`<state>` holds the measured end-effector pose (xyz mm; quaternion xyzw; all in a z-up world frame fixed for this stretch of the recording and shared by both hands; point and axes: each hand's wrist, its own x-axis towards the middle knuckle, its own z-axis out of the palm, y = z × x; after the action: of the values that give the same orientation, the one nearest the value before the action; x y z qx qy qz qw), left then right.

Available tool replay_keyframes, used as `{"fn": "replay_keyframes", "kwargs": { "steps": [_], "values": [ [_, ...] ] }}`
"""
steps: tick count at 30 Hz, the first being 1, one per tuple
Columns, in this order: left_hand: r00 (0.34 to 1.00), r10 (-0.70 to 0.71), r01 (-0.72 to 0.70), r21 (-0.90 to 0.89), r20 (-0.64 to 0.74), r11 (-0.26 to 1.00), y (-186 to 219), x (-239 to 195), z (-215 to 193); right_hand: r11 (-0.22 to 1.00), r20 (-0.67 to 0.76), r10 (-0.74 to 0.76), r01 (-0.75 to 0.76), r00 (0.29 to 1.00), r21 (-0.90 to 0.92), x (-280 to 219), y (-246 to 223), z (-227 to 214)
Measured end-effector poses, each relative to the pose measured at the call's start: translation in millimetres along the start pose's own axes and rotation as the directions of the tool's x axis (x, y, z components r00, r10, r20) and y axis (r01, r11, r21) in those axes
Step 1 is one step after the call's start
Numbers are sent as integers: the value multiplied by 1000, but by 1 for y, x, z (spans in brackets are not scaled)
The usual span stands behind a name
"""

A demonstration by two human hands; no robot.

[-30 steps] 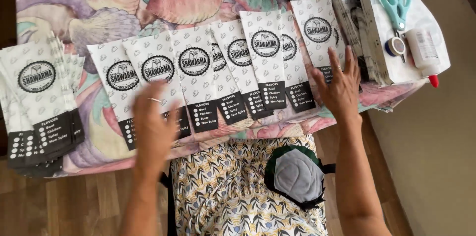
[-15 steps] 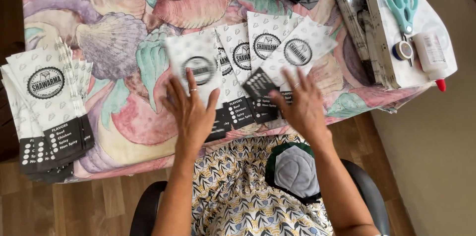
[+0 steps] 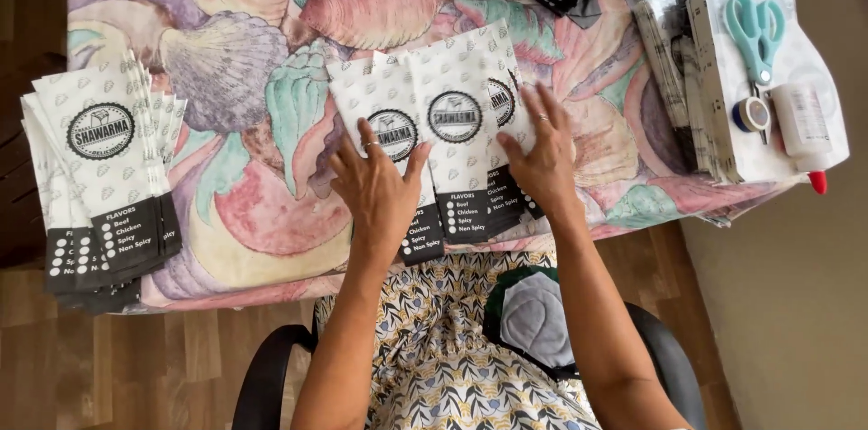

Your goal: The person applies glue to black labels and sticks them onto white paper packets printed with a Shawarma logo. They then fold the packets, stack them, and align the edges to form a neat pile.

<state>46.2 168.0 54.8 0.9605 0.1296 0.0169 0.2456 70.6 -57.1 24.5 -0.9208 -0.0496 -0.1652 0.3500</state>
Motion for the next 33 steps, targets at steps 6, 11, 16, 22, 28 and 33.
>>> {"fn": "replay_keyframes", "kwargs": {
  "steps": [6, 11, 16, 22, 28, 33],
  "values": [
    [999, -1, 10, -159, 54, 987, 12, -1, 4, 969, 40, 13, -2, 999, -246, -22, 9, 23],
    [997, 33, -9, -329, 67, 944, 16, -4, -15, 933, 290, 341, -360, 894, 13, -14, -31, 21],
    [999, 24, 0, -472, 46, 881, 1, 0, -5, 877, 322, 372, -443, 871, 185, -9, -69, 16],
    [998, 68, -58, -501, 2, 864, -21, 0, -11, 810, 274, 237, -345, 932, 474, -4, -70, 25],
    [998, 65, -50, -509, 11, 859, -25, -2, -12, 951, 222, 300, -309, 928, 6, -9, -81, 29],
    [962, 77, 123, -669, 261, 733, -11, -16, -38, 922, 287, 247, -315, 925, 223, 0, -92, 22]
  ]
}}
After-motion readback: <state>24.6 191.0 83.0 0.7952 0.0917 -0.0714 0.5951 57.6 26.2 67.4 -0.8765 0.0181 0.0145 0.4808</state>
